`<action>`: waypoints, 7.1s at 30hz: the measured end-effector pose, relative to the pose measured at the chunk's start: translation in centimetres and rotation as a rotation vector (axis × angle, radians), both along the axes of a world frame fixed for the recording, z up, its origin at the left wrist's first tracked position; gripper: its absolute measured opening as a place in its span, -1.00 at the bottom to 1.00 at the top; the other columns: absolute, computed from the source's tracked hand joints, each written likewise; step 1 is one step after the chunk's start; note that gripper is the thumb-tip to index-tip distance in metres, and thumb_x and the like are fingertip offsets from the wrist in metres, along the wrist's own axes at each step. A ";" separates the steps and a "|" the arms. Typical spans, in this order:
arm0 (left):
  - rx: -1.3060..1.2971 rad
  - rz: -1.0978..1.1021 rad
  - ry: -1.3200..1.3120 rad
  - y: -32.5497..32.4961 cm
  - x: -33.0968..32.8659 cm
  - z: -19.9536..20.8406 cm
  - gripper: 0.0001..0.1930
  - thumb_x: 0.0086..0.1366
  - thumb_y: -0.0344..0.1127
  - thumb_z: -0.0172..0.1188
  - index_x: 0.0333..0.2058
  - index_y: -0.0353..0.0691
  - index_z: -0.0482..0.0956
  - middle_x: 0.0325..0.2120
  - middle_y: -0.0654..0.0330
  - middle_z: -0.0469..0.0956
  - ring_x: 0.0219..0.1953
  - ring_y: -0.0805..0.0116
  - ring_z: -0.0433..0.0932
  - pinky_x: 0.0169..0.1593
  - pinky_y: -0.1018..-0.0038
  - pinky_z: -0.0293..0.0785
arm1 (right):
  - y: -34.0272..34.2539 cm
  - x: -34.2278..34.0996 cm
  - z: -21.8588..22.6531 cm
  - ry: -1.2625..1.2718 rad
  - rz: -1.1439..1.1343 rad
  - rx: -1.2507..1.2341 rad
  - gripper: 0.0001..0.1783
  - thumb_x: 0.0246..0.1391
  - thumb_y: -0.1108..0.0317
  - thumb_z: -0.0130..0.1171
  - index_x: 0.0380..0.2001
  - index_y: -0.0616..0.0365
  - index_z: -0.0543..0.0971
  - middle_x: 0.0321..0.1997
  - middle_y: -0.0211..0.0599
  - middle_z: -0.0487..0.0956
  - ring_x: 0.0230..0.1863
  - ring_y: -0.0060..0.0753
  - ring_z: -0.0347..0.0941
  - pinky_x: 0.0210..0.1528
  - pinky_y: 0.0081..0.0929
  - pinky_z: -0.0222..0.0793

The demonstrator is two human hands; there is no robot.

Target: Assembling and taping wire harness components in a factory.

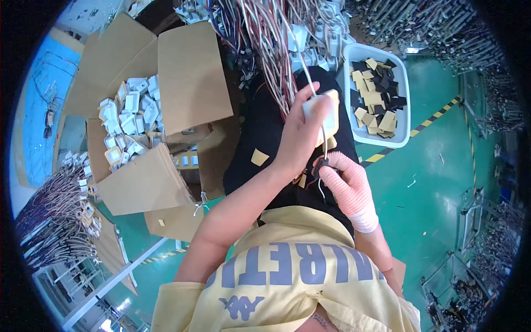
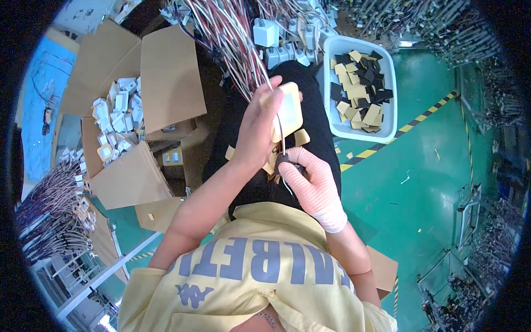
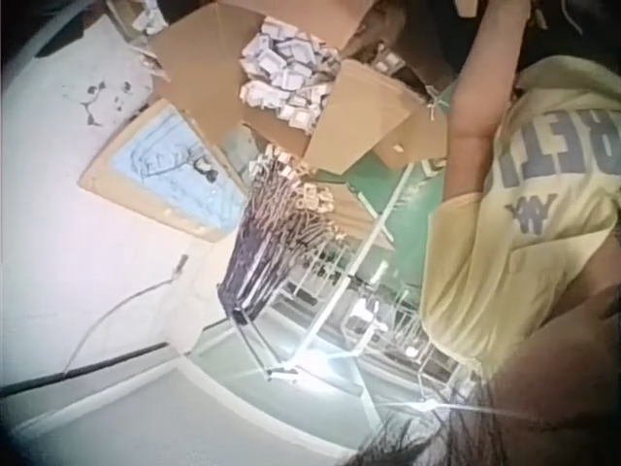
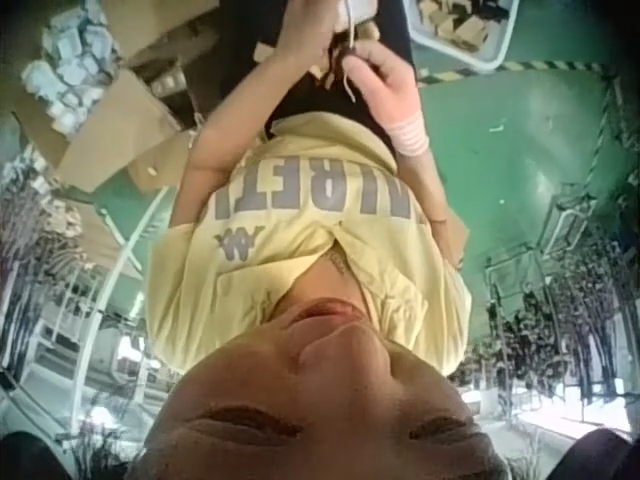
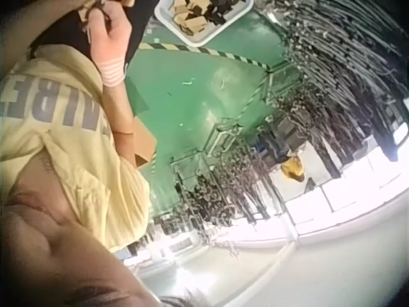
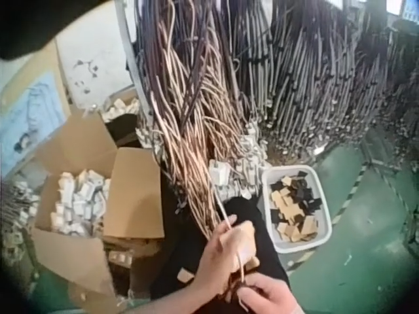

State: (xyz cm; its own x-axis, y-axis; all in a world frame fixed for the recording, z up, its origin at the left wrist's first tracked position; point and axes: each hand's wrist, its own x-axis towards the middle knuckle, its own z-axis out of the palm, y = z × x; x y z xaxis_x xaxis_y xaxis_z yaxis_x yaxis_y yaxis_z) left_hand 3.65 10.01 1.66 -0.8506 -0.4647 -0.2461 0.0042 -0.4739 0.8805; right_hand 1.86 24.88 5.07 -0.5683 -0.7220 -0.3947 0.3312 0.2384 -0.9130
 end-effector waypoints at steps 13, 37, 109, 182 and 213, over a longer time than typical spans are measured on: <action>0.388 -0.375 0.091 4.7 9.7 1.4 -0.31 0.33 0.30 -0.31 0.04 -0.27 0.29 -0.27 0.23 0.50 -0.25 0.53 0.55 -0.19 0.59 0.49 | 2.5 -1.7 4.8 0.610 0.058 0.117 -0.73 -0.01 0.49 0.11 -0.19 0.33 0.54 -0.29 -0.21 0.47 -0.30 -0.44 0.38 -0.21 -0.51 0.32; -0.007 -0.245 0.043 4.2 11.6 2.9 -0.41 0.40 0.15 -0.19 0.03 -0.35 0.33 -0.20 0.16 0.50 -0.16 0.52 0.46 -0.10 0.57 0.37 | -2.1 -2.1 3.8 0.460 0.035 -0.166 -0.93 -0.09 0.57 0.09 -0.58 0.31 0.54 -0.46 -0.27 0.48 -0.41 -0.42 0.36 -0.35 -0.53 0.27; 0.523 0.409 -0.033 0.9 6.7 4.0 -0.24 0.30 0.38 -0.33 -0.04 -0.27 0.40 -0.31 0.14 0.53 -0.33 0.37 0.58 -0.26 0.46 0.55 | -1.8 2.5 1.1 0.089 0.259 -0.089 -0.74 0.28 0.34 -0.10 -0.39 0.30 0.47 -0.32 -0.26 0.50 -0.27 -0.50 0.38 -0.12 -0.53 0.31; -0.462 -0.191 -0.152 0.3 9.3 1.7 -0.46 0.21 -0.03 0.22 0.04 -0.26 0.35 -0.16 -0.01 0.49 -0.14 0.06 0.54 -0.08 0.38 0.42 | -1.8 -2.4 1.6 0.508 0.173 -0.188 -0.93 -0.11 0.57 0.17 -0.46 0.28 0.52 -0.28 -0.16 0.50 -0.27 -0.39 0.42 -0.23 -0.52 0.34; -0.029 -0.193 -0.056 1.1 9.7 3.1 -0.49 0.32 0.11 0.03 -0.06 -0.27 0.35 -0.24 0.28 0.41 -0.23 0.60 0.38 -0.18 0.62 0.34 | -3.2 -6.7 2.5 -0.202 0.647 -0.217 -0.40 -0.02 0.01 0.29 -0.06 0.31 0.52 -0.31 -0.30 0.43 -0.27 -0.44 0.35 -0.19 -0.51 0.23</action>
State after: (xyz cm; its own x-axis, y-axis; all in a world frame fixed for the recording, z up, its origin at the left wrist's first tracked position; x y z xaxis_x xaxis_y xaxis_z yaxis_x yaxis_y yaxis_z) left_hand 13.39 11.08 4.77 -0.9098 -0.3023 -0.2844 -0.1336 -0.4354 0.8903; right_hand -4.87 21.66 7.62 0.0700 -0.9640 -0.2565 0.3520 0.2645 -0.8979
